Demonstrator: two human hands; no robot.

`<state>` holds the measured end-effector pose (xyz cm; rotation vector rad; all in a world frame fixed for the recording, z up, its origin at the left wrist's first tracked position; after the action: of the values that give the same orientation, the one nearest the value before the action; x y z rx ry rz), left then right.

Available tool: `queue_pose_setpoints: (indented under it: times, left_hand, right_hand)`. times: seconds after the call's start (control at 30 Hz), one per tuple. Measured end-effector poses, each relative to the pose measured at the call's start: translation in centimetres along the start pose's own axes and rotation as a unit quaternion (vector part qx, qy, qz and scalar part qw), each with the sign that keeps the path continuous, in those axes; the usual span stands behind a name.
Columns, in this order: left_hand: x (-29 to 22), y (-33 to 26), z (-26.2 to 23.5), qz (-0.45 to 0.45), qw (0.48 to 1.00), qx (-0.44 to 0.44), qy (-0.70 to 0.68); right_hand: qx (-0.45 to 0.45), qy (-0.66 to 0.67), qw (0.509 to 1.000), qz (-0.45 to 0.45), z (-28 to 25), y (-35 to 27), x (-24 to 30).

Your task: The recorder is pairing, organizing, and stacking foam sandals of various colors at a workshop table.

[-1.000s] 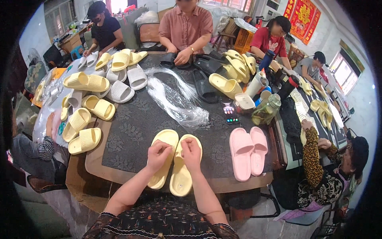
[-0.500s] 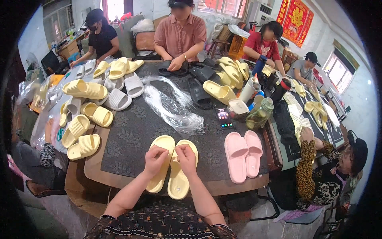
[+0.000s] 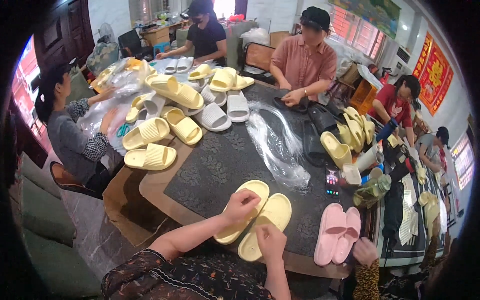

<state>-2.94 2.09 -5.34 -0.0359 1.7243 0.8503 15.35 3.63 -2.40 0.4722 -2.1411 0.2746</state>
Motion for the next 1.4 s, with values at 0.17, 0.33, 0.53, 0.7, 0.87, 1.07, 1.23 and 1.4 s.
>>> queue_pose_setpoints:
  times: [0.17, 0.33, 0.53, 0.7, 0.87, 1.07, 1.23, 1.4]
  left_hand:
    - [-3.5, 1.7, -4.5, 0.181, 0.981, -0.02, 0.06]
    - [-3.0, 3.1, -18.3, 0.135, 0.902, -0.22, 0.347]
    - [6.1, 1.1, -39.3, -0.047, 0.825, -0.265, 0.497]
    - [9.8, 2.5, -46.5, 0.008, 0.831, -0.25, 0.497]
    - [12.4, 3.7, -46.0, -0.015, 0.922, -0.263, 0.284]
    - [10.7, 0.0, -40.0, -0.097, 0.91, -0.286, 0.285]
    - [5.2, -3.4, -26.5, -0.174, 0.949, -0.262, -0.02]
    - [2.2, -7.6, -17.9, -0.342, 0.927, -0.091, -0.124]
  right_hand:
    - [0.015, -0.138, 0.99, 0.025, 1.9, 0.5, -0.5]
    - [0.033, -0.189, 0.979, 0.064, 1.9, 1.0, -0.1]
    - [0.008, -0.204, 0.978, 0.039, 4.1, 2.5, 1.3]
    - [-0.03, -0.206, 0.978, 0.02, 4.8, 3.1, -0.3]
    - [-0.043, -0.194, 0.98, 0.035, 3.3, 3.0, -2.0]
    - [-0.037, -0.225, 0.971, 0.074, 2.3, 3.1, -1.2]
    - [-0.037, -0.222, 0.971, 0.087, 0.4, 2.8, -3.8]
    - [-0.053, -0.201, 0.974, 0.091, -3.2, 1.3, -5.3]
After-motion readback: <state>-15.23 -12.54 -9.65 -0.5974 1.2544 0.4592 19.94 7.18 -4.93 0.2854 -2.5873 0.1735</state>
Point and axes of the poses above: each hand's wrist, its own y-axis towards the middle knuckle, its own z-axis out of the palm, x = y × z, the point moved 4 cm from there along y, towards the middle knuckle, and after that the axes turned 14 degrees about z, right-handed, at the moved point
